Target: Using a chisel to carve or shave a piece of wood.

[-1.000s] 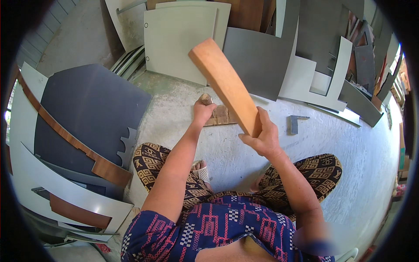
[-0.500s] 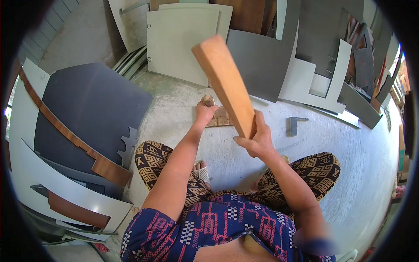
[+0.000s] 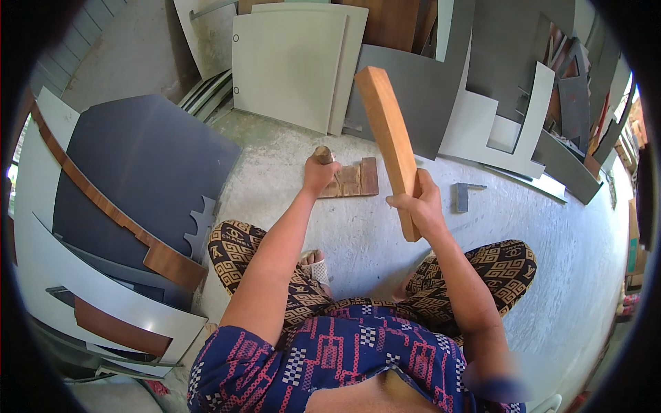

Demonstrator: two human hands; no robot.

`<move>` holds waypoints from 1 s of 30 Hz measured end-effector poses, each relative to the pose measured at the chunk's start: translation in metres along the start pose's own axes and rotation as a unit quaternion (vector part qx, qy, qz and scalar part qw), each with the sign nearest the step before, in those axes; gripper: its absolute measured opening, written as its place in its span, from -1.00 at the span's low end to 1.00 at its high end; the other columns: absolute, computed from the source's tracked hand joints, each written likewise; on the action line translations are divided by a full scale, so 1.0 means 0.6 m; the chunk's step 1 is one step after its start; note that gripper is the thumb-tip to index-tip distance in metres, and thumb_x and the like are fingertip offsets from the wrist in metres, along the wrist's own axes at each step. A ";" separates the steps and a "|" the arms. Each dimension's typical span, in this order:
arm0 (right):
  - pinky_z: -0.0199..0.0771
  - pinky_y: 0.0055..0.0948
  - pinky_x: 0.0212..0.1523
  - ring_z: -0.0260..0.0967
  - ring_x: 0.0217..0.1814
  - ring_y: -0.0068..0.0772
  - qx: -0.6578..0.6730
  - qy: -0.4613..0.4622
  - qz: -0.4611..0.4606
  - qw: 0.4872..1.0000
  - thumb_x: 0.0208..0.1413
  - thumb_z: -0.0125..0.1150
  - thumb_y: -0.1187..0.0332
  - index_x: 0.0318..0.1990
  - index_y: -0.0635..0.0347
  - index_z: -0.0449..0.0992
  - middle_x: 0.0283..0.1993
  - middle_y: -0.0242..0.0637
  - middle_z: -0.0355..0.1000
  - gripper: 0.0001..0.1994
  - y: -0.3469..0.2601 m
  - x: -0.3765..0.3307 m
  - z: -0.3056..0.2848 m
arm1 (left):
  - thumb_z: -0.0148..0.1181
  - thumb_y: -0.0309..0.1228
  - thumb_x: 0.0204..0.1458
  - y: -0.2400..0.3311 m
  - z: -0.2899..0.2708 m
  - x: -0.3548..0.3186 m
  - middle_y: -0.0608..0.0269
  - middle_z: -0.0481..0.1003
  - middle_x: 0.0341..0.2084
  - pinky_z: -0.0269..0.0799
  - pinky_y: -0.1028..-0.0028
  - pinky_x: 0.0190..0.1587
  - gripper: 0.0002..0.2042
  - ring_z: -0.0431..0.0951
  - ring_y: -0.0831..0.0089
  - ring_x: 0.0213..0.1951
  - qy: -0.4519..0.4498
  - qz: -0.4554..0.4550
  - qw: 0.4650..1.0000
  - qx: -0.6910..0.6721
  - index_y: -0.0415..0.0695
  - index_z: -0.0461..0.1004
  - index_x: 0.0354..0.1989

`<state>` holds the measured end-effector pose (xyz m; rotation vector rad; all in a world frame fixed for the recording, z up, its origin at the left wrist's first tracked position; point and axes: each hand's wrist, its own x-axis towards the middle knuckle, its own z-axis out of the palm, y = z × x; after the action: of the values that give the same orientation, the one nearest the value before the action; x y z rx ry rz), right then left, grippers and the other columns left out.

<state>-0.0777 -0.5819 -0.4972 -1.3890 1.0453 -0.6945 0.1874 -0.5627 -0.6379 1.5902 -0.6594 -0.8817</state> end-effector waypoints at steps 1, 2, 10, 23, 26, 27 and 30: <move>0.42 -0.37 -0.12 0.42 -0.17 -0.34 0.009 -0.003 0.002 1.000 -0.30 0.43 0.38 0.00 0.41 0.34 -0.20 -0.16 0.44 -0.37 -0.002 0.000 0.000 | 0.29 -0.51 -0.23 0.002 -0.001 -0.001 0.38 0.46 -0.60 0.37 0.46 -0.42 -0.86 0.43 0.57 -0.50 -0.012 -0.016 1.000 -0.017 -0.20 0.49 -0.46; 0.42 -0.37 -0.12 0.42 -0.17 -0.34 0.010 -0.005 0.002 1.000 -0.30 0.43 0.38 0.00 0.41 0.34 -0.20 -0.16 0.44 -0.37 -0.001 0.001 0.000 | 0.29 -0.51 -0.23 -0.006 0.000 -0.003 0.38 0.46 -0.60 0.37 0.46 -0.42 -0.86 0.43 0.57 -0.50 -0.009 -0.017 1.000 -0.016 -0.20 0.49 -0.46; 0.46 -0.38 -0.10 0.46 -0.13 -0.32 -0.011 -0.036 -0.013 0.999 -0.35 0.48 0.31 0.09 0.44 0.30 -0.13 -0.09 0.47 -0.24 0.002 0.000 0.011 | 0.34 -0.52 -0.26 -0.040 -0.001 0.002 0.32 0.53 -0.51 0.44 0.43 -0.35 -0.82 0.50 0.53 -0.44 -0.027 -0.001 1.000 0.016 -0.21 0.50 -0.43; 0.48 -0.32 -0.12 0.50 -0.17 -0.19 -0.099 -0.032 -0.147 0.984 -0.34 0.44 0.24 0.16 0.36 0.24 -0.15 -0.01 0.48 -0.18 -0.027 -0.039 0.015 | 0.34 -0.52 -0.13 -0.046 0.008 -0.006 0.31 0.58 -0.43 0.50 0.46 -0.24 -0.83 0.57 0.53 -0.34 -0.017 0.036 0.991 0.130 -0.23 0.54 -0.33; 0.48 -0.21 -0.14 0.51 -0.17 0.02 -0.285 -0.053 -0.104 0.951 -0.37 0.42 0.23 0.12 0.30 0.26 -0.17 0.07 0.48 -0.21 0.013 -0.038 0.015 | 0.30 -0.53 -0.21 -0.059 0.015 -0.003 0.30 0.57 -0.45 0.45 0.43 -0.29 -0.78 0.54 0.50 -0.38 -0.003 0.051 0.998 0.045 -0.23 0.54 -0.32; 0.47 -0.16 -0.14 0.48 -0.18 0.11 -0.322 -0.080 -0.063 0.941 -0.38 0.42 0.22 0.10 0.28 0.28 -0.19 0.08 0.48 -0.23 0.028 -0.034 0.018 | 0.29 -0.54 -0.20 -0.067 0.011 0.000 0.32 0.56 -0.45 0.44 0.44 -0.28 -0.79 0.52 0.52 -0.38 -0.007 0.102 0.993 0.055 -0.22 0.53 -0.32; 0.46 -0.12 -0.14 0.47 -0.18 0.16 -0.331 -0.095 -0.009 0.939 -0.39 0.43 0.18 0.07 0.26 0.31 -0.25 0.09 0.49 -0.25 0.026 -0.035 0.017 | 0.26 -0.56 -0.18 -0.054 0.014 -0.009 0.38 0.53 -0.48 0.44 0.47 -0.34 -0.83 0.50 0.59 -0.42 -0.001 0.142 0.989 0.051 -0.22 0.51 -0.35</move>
<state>-0.0798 -0.5572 -0.5099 -1.9978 1.1613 -0.2030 0.1757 -0.5565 -0.6693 1.5388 -0.9183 -0.6469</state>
